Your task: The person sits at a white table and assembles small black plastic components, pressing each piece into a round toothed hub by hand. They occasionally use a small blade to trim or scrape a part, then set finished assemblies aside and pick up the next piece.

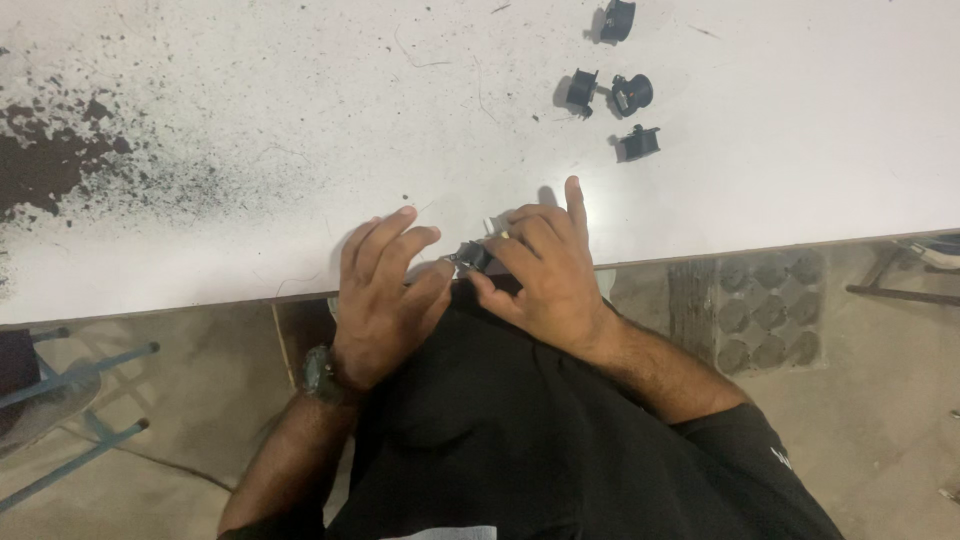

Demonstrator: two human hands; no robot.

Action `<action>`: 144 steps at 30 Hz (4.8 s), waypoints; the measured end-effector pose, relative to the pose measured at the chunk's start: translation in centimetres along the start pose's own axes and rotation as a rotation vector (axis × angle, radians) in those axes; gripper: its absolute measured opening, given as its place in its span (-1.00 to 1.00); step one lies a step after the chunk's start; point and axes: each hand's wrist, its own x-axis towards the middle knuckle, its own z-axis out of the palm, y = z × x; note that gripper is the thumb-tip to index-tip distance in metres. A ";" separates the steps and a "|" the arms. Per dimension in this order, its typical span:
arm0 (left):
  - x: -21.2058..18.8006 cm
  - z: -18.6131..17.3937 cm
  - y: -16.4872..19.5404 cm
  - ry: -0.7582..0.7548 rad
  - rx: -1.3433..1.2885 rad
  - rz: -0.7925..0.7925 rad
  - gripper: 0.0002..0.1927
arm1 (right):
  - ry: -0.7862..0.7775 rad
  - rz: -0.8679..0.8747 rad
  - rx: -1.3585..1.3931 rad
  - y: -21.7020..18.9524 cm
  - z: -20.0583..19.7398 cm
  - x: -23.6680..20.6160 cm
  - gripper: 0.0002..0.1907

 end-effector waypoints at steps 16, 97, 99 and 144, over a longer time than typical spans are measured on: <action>1.6 -1.6 0.8 -0.125 -0.564 -0.464 -0.90 | -0.042 -0.052 -0.022 0.0 -0.7 0.0 -0.60; -0.2 -1.9 -2.8 -0.606 -0.213 0.083 -0.12 | 0.018 0.310 0.240 4.7 -3.1 5.8 -0.65; -3.9 -6.4 -2.9 -0.621 -0.402 0.010 -0.17 | -0.262 0.097 0.255 2.0 -1.6 6.7 -0.60; 9.1 -4.0 -7.9 -0.308 0.140 -0.065 -0.33 | 0.180 0.343 0.485 5.3 -3.6 -0.9 -0.90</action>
